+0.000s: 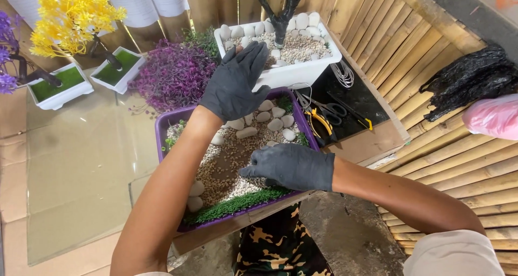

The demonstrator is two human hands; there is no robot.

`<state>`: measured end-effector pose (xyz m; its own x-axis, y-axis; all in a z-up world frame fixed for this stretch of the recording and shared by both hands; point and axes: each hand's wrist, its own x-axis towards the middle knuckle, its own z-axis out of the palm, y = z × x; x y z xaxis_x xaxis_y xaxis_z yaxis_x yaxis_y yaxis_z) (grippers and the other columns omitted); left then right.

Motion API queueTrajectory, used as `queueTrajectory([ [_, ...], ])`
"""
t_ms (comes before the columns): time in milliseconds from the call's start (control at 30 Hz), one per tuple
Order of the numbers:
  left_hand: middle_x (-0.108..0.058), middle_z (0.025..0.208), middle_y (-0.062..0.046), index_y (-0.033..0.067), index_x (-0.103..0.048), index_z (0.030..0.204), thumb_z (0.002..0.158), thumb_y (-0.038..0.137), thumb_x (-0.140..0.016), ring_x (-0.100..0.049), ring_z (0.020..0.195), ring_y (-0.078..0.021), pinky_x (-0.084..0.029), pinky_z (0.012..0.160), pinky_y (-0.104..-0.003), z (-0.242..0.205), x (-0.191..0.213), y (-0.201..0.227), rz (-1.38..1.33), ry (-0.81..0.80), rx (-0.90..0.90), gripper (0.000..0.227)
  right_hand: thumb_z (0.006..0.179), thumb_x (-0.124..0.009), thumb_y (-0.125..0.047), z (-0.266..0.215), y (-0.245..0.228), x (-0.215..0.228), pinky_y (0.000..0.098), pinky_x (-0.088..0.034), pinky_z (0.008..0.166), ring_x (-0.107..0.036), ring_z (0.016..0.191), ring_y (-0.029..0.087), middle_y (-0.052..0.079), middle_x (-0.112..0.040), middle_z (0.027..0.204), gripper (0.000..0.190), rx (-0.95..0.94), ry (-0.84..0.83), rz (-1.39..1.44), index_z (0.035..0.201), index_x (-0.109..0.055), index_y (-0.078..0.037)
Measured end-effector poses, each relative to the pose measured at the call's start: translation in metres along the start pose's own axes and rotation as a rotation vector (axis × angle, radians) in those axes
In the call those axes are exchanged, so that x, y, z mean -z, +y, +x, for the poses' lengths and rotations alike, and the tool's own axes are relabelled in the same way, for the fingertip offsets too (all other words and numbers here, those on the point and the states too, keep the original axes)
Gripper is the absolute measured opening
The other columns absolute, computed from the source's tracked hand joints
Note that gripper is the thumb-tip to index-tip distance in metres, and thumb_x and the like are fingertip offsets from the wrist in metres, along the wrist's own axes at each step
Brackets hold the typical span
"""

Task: The person arranges white stones and small pebbles around the base of a bonsai tree in a white rectangular pot. They also adjust the placement of artificial green moss and small plants within a purple tray that holds the bonsai setup.

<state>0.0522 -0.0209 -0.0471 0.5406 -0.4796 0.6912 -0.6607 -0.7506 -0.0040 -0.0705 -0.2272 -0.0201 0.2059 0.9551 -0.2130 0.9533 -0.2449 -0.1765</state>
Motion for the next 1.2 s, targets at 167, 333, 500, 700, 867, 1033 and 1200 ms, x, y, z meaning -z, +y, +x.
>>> queueTrajectory([
  [167,-0.062,0.145,-0.020,-0.0008,-0.051,0.149,0.092,0.048,-0.070,-0.054,0.140,-0.0334,-0.025,0.125,-0.047,0.001,0.001,-0.002,-0.005,-0.006,-0.007,0.077,0.090,-0.075,-0.020,0.008,0.009,-0.015,0.0454,-0.056,0.082,-0.067,0.101,0.032,0.010,-0.062,0.112,0.035,-0.003,-0.018,-0.123,0.123,-0.064,-0.019],
  [333,-0.064,0.142,-0.021,-0.0020,-0.054,0.147,0.093,0.050,-0.069,-0.056,0.138,-0.0334,-0.025,0.125,-0.047,0.000,-0.002,-0.004,-0.027,-0.016,-0.010,0.077,0.095,-0.064,-0.008,0.009,-0.006,0.019,0.0472,-0.056,0.078,-0.066,0.106,0.033,0.012,-0.061,0.124,0.047,0.057,-0.071,-0.145,0.138,-0.059,-0.025],
  [500,-0.064,0.141,-0.022,-0.0039,-0.056,0.143,0.094,0.049,-0.069,-0.057,0.137,-0.0343,-0.025,0.123,-0.049,0.000,0.001,-0.005,-0.032,-0.035,-0.032,0.073,0.094,-0.062,0.001,0.016,-0.010,0.020,0.0486,-0.057,0.078,-0.067,0.102,0.037,0.017,-0.059,0.125,0.044,0.144,-0.051,-0.013,0.132,-0.065,-0.020],
  [700,-0.065,0.141,-0.020,-0.0025,-0.059,0.142,0.092,0.051,-0.069,-0.057,0.137,-0.0316,-0.023,0.125,-0.047,0.001,0.000,-0.005,-0.019,-0.059,-0.017,0.074,0.101,-0.053,-0.006,0.033,0.018,-0.061,0.0488,-0.057,0.074,-0.067,0.094,0.035,0.013,-0.054,0.131,0.045,0.201,0.160,-0.044,0.136,-0.056,-0.033],
  [867,-0.065,0.139,-0.023,-0.0041,-0.057,0.142,0.092,0.049,-0.070,-0.059,0.134,-0.0348,-0.026,0.123,-0.049,0.002,0.006,-0.003,-0.043,-0.045,-0.033,0.074,0.103,-0.055,-0.013,0.040,0.032,-0.095,0.0439,-0.058,0.079,-0.069,0.097,0.034,0.015,-0.060,0.128,0.023,0.158,0.262,0.069,0.124,-0.062,-0.022],
  [1033,-0.066,0.137,-0.022,-0.0043,-0.058,0.141,0.091,0.047,-0.070,-0.060,0.132,-0.0353,-0.028,0.122,-0.049,0.005,0.008,-0.002,-0.073,-0.043,-0.033,0.073,0.109,-0.049,-0.009,0.022,0.032,-0.038,0.0366,-0.052,0.098,-0.068,0.094,0.029,0.014,-0.067,0.108,0.025,0.083,0.327,0.311,0.118,-0.071,-0.015],
  [1200,-0.068,0.136,-0.018,-0.0008,-0.062,0.139,0.091,0.042,-0.068,-0.062,0.129,-0.0323,-0.028,0.122,-0.046,0.005,0.009,0.003,-0.090,-0.030,0.011,0.064,0.101,-0.062,-0.023,0.023,0.047,-0.017,0.0518,-0.059,0.076,-0.072,0.092,0.037,0.009,-0.075,0.108,0.019,0.079,0.178,0.387,0.117,-0.071,-0.020],
])
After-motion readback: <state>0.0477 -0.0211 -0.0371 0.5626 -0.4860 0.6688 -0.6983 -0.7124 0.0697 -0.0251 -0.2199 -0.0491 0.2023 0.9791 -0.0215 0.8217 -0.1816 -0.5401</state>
